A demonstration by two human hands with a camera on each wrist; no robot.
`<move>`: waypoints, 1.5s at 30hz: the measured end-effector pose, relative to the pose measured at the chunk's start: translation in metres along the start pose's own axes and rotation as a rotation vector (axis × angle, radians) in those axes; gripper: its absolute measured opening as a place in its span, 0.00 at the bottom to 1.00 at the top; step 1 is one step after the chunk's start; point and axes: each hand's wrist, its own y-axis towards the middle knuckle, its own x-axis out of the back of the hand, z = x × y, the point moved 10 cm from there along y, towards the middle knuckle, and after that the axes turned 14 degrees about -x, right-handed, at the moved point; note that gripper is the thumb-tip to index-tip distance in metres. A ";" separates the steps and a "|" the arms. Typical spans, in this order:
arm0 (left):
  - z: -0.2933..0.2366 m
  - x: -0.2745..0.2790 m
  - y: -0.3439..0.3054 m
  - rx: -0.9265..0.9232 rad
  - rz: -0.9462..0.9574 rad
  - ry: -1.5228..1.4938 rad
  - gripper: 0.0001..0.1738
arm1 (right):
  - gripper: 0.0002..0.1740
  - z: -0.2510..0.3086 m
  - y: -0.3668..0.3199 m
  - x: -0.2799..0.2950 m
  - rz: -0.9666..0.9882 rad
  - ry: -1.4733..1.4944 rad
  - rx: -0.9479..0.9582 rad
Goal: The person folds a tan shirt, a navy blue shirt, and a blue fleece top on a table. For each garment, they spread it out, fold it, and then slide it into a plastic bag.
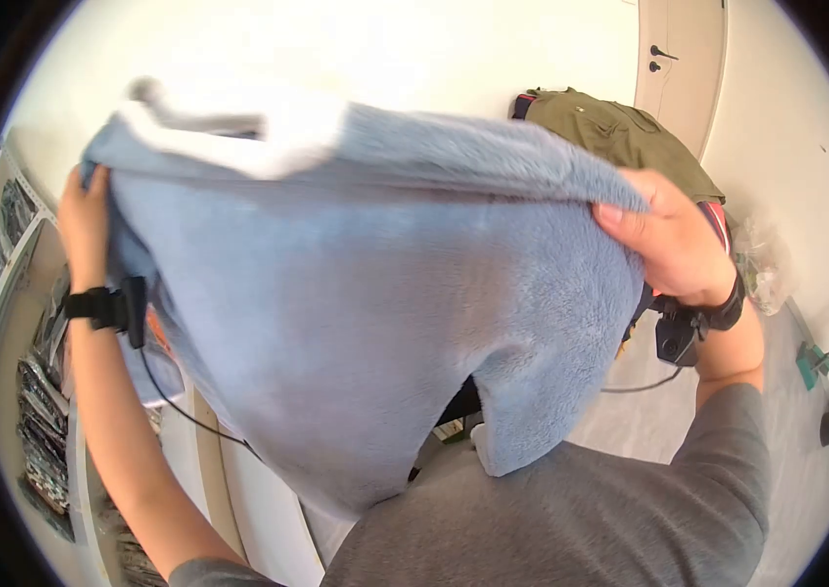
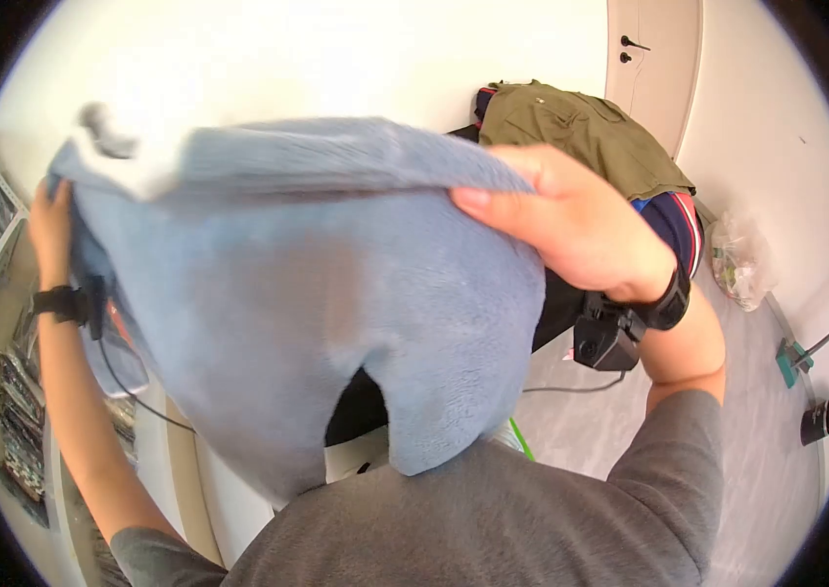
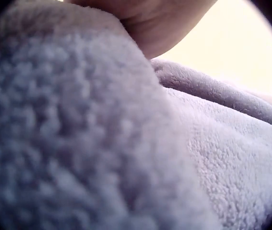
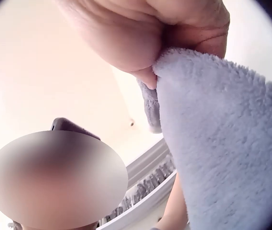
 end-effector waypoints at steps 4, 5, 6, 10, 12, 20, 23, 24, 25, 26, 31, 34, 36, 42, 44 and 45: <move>-0.100 -0.093 -0.009 -0.094 0.089 -0.146 0.20 | 0.18 -0.069 -0.014 0.048 -0.068 0.109 -0.184; -0.115 -0.120 -0.012 -0.099 0.120 -0.164 0.20 | 0.18 -0.086 -0.016 0.059 -0.115 0.193 -0.237; -0.138 -0.141 -0.015 -0.140 0.089 -0.219 0.20 | 0.18 -0.097 -0.019 0.070 -0.118 0.185 -0.236; -0.217 -0.231 -0.037 -0.145 0.257 -0.320 0.17 | 0.19 -0.164 -0.025 0.115 -0.206 0.317 -0.394; -0.255 -0.284 -0.052 -0.226 0.226 -0.329 0.16 | 0.19 -0.205 -0.027 0.137 -0.273 0.190 -0.522; -0.310 -0.457 -0.166 -0.267 0.715 -0.446 0.27 | 0.20 -0.322 -0.025 0.170 -0.534 -0.226 -0.703; -0.279 -0.481 -0.194 -0.131 0.978 -0.600 0.29 | 0.24 -0.322 -0.021 0.178 -0.598 -0.336 -0.686; -0.272 -0.477 -0.200 -0.072 1.066 -0.684 0.29 | 0.24 -0.328 -0.020 0.177 -0.582 -0.329 -0.695; -0.271 -0.469 -0.204 -0.117 1.140 -0.673 0.27 | 0.24 -0.331 -0.021 0.181 -0.608 -0.325 -0.682; -0.266 -0.468 -0.206 -0.107 1.146 -0.666 0.27 | 0.24 -0.331 -0.020 0.183 -0.636 -0.323 -0.667; -0.267 -0.485 -0.224 -0.333 1.209 -0.575 0.20 | 0.22 -0.325 -0.019 0.180 -0.692 -0.404 -0.651; -0.257 -0.448 -0.182 -0.263 0.771 -0.332 0.17 | 0.20 -0.329 -0.022 0.180 -0.671 -0.480 -0.688; -0.251 -0.444 -0.188 -0.227 0.826 -0.349 0.17 | 0.19 -0.322 -0.020 0.177 -0.692 -0.393 -0.674; -0.168 -0.385 -0.194 -0.041 0.873 -0.815 0.17 | 0.17 -0.332 -0.019 0.178 -0.675 -0.362 -0.633; -0.138 -0.338 -0.211 0.033 0.893 -0.848 0.16 | 0.18 -0.335 -0.016 0.180 -0.636 -0.364 -0.634; -0.117 -0.328 -0.233 0.107 0.974 -0.806 0.16 | 0.18 -0.340 -0.016 0.181 -0.619 -0.339 -0.641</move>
